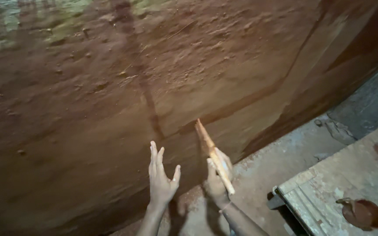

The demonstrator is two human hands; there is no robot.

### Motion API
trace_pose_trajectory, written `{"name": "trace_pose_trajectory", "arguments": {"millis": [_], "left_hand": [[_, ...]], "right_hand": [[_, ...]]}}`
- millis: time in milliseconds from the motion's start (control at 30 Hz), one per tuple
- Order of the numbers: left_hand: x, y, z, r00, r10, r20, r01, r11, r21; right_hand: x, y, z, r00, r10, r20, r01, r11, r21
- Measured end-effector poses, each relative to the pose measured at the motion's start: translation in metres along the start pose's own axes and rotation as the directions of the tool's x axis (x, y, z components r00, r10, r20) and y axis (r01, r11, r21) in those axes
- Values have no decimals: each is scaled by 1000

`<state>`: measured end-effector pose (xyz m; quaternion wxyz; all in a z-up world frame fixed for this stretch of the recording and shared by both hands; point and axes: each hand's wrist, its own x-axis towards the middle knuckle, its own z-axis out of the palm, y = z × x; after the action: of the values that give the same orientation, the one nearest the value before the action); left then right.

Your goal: The person uses a wide brush to apply brown paint to a textured wall, working in vertical and horizontal strokes to cover a rectangular area. The left hand occasionally steadies the wall while the right hand guides the brush. The painted region gradually expands across the surface.

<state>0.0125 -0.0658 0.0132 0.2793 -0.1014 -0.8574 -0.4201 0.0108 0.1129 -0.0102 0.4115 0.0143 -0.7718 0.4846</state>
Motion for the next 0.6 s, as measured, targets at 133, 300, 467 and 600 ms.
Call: {"name": "trace_pose_trajectory", "arguments": {"millis": [133,300,467,600], "left_hand": [[1,-1,-3,999,-27,32,27,1000,10],[-2,-1,-11,1000,-8,14,8,1000,7],[-4,-3,-15,1000,-25,14,25,999,24],[-3,-5,-19,1000,-24,-2,24,1000,1]], "right_hand": [[-10,-19,8,992,24,121,-36,995,98],[-13,-26,6,981,24,193,-74,963,258],[-4,-17,-3,990,111,86,-117,991,68],[-5,-25,1,998,61,11,-61,996,60]]}}
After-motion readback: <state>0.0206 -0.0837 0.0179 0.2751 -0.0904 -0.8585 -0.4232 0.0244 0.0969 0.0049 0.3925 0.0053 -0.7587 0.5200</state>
